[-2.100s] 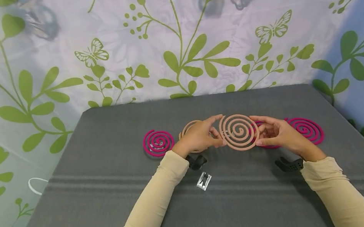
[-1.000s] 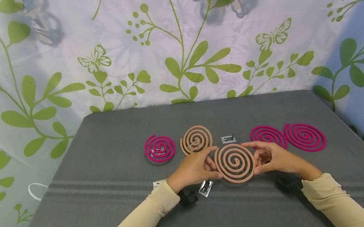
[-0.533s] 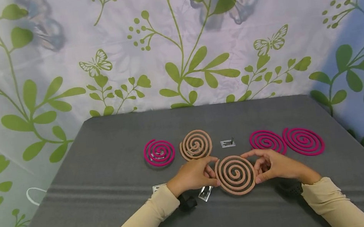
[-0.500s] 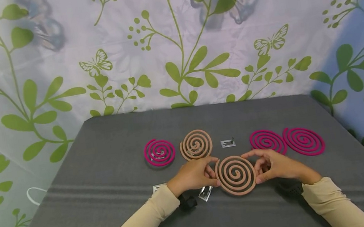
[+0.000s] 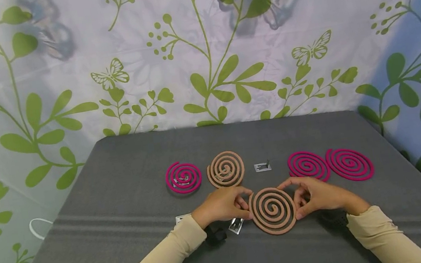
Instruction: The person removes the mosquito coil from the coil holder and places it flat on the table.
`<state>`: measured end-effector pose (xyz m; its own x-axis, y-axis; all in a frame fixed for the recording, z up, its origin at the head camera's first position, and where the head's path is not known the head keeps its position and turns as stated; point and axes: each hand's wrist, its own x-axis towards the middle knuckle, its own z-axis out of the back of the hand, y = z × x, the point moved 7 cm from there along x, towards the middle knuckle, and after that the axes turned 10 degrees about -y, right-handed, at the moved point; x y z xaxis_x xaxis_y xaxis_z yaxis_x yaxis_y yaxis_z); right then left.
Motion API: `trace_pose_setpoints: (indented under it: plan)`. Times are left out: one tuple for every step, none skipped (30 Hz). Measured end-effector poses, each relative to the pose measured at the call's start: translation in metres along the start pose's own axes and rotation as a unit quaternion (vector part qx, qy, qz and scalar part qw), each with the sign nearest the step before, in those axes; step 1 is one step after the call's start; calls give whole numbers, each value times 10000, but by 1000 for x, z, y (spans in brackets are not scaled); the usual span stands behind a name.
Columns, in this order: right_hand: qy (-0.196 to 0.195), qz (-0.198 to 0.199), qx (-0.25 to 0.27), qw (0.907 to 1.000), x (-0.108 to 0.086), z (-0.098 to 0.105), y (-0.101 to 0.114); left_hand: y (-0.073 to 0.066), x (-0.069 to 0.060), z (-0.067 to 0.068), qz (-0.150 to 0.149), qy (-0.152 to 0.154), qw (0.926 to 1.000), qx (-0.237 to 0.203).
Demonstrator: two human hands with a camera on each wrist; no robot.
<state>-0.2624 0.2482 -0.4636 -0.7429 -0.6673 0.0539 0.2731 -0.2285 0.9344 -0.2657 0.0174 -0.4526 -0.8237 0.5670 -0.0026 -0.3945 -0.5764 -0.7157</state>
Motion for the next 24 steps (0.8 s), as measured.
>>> trace_pose_setpoints:
  plan:
    - [2,-11,-54,10000,0,0,0,0,0,0,1,10,10000,3]
    - [-7,-24,-101,9999,0,0,1,0,0,0,2,18,10000,-6]
    - [-14,-37,-131,9999,0,0,1,0,0,0,5,26,10000,-13]
    - [-26,-54,-158,9999,0,0,1,0,0,1,9,34,10000,-20]
    - [-36,-67,-168,9998,0,0,1,-1,0,1,16,40,10000,-40]
    - [-51,-73,-199,9998,0,0,2,-1,0,1,12,40,10000,-66]
    - [-63,-83,-213,9997,0,1,1,-1,0,1,9,39,9999,-95]
    - [-73,-80,-225,9997,0,1,1,-1,0,1,3,31,9999,-126]
    - [-75,-86,-243,9996,0,2,0,-2,1,2,-9,25,9999,-150]
    - [-65,-86,-260,9996,0,2,-1,-2,1,2,-20,19,9998,-176]
    - [-48,-96,-273,9996,0,3,-3,-2,0,2,-28,12,9998,-207]
    - [1,-16,-328,9995,0,3,-5,-3,0,2,-40,11,9997,-233]
    - [34,-24,-337,9994,-1,4,-7,-3,-1,2,-54,13,9997,-257]
    - [77,43,-360,9993,-1,5,-10,-3,-1,2,-68,13,9996,-275]
    - [108,44,-376,9992,-1,5,-11,-4,-1,2,-76,20,9995,-290]
    - [127,14,-393,9991,-1,5,-11,-4,-2,2,-85,28,9995,-298]
    - [171,85,-442,9988,-2,5,-12,-4,-2,2,-99,32,9995,-302]
    - [183,82,-468,9987,-2,6,-11,-4,-2,2,-115,35,9995,-303]
    - [157,-18,-453,9989,-2,5,-10,-4,-2,2,-144,28,9995,-296]
    - [149,-42,-478,9987,-2,5,-8,-4,-2,2,-148,26,9995,-290]
    - [126,-140,-489,9986,-3,4,-5,-4,-2,2,-158,29,9995,-284]
    - [115,-188,-493,9985,-3,4,-3,-4,-2,1,-172,35,9995,-279]
    - [118,-192,-478,9986,-3,4,0,-4,-2,1,-178,41,9994,-284]
    - [91,-297,-423,9986,-4,3,2,-4,-2,1,-184,50,9994,-291]
